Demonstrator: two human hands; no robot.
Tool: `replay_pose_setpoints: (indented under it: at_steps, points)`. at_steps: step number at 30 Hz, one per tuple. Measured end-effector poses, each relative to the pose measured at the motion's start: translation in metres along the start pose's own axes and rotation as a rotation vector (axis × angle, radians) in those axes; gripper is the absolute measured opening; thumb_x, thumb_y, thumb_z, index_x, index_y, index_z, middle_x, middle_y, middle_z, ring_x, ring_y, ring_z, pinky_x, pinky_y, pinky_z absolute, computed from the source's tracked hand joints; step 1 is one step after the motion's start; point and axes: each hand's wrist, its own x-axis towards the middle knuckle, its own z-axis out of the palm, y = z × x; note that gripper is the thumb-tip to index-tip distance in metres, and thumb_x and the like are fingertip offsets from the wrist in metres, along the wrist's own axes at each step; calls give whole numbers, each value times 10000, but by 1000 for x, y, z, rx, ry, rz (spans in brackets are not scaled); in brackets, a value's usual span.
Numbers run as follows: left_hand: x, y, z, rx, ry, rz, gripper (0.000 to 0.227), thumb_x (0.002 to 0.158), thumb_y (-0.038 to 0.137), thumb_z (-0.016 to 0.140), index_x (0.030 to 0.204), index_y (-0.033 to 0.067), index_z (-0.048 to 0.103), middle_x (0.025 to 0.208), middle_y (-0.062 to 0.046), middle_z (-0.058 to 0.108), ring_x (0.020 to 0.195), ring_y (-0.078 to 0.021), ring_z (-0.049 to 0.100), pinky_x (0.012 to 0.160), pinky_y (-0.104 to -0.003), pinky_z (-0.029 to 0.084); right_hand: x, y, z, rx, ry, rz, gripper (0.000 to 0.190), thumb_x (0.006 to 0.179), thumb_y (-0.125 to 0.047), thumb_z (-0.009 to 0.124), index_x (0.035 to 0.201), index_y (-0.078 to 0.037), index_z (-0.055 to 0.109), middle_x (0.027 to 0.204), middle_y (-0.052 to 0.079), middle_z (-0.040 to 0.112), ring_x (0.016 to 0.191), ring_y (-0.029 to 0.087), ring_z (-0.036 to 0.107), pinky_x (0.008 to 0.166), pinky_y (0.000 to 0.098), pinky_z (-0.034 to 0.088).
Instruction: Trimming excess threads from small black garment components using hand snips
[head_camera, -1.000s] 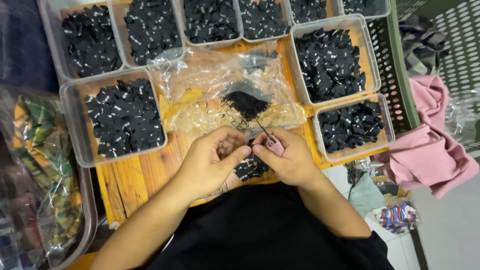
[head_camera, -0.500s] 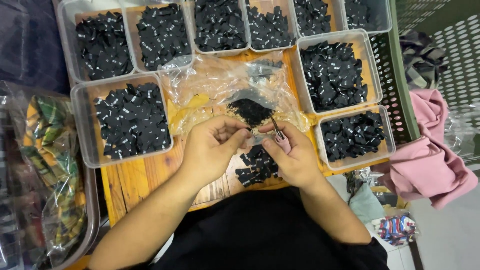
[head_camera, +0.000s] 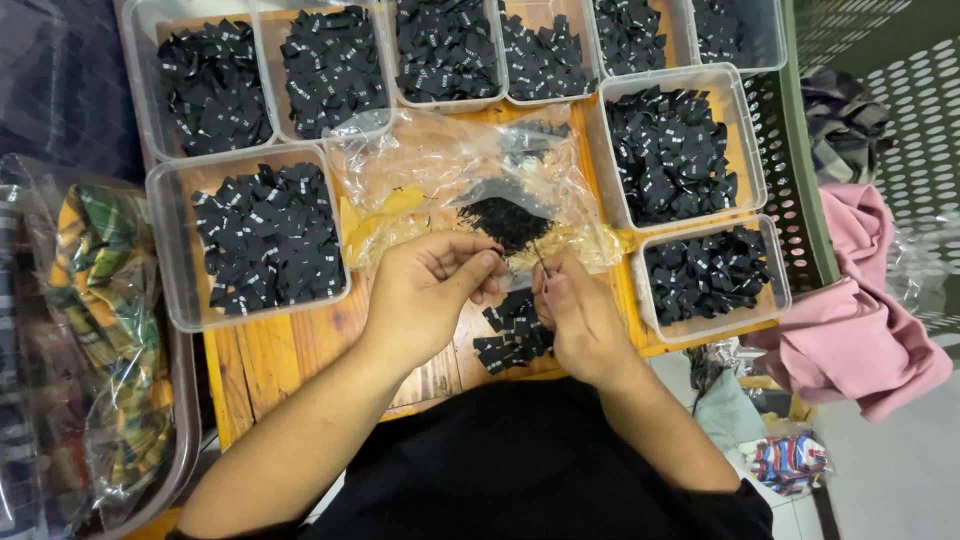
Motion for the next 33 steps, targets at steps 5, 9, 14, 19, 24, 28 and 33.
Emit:
replay_pose_setpoints:
  at_steps: [5,9,14,19,24,28,33]
  points:
    - [-1,-1,-1,-35,-17,-3,149,934,-59,649,1057,-107,717,809,-208,759,663,-173,740,538,-222,608,1,-14,0,-142,5,-27,382,1077,-298,386,925,-66,649,492,32,490,450,189,488,502,301,448]
    - [-3,-5,-2,-98,-26,2,157,931,-73,653,1072,-125,698,803,-225,750,653,-191,740,522,-245,619,4,-23,0,-227,16,-46,341,1059,-280,413,1014,-100,699,501,64,528,483,230,539,544,338,494]
    - [-4,-2,-1,-91,-40,9,135,937,-58,657,1045,-129,695,786,-227,750,642,-195,742,509,-240,618,1,-13,0,-243,-9,-44,352,1068,-269,396,908,-105,664,498,88,523,476,220,525,519,343,482]
    - [-3,-5,-1,-64,-45,2,118,934,-54,661,1021,-122,703,778,-219,753,640,-189,745,509,-233,619,1,-7,-1,-252,-18,-43,302,1053,-230,437,905,-109,671,488,93,522,474,212,545,513,328,483]
    - [-3,-6,0,-42,-49,5,121,929,-49,669,1017,-124,707,774,-224,757,633,-191,746,500,-239,625,6,-14,-1,-333,-32,-65,288,1047,-245,442,923,-109,663,514,158,561,474,297,600,489,375,508]
    - [-3,-6,-1,-35,-51,1,120,933,-43,666,1011,-125,705,773,-227,757,631,-193,744,498,-243,626,5,-5,0,-364,-35,-93,303,1053,-278,434,934,-107,654,525,180,565,486,342,618,483,395,512]
    - [-3,-8,-1,-34,-58,17,122,937,-35,666,1017,-121,702,780,-231,759,641,-199,749,511,-248,634,2,3,1,-410,-17,-128,315,1060,-291,411,941,-118,646,542,167,575,508,354,646,479,403,529]
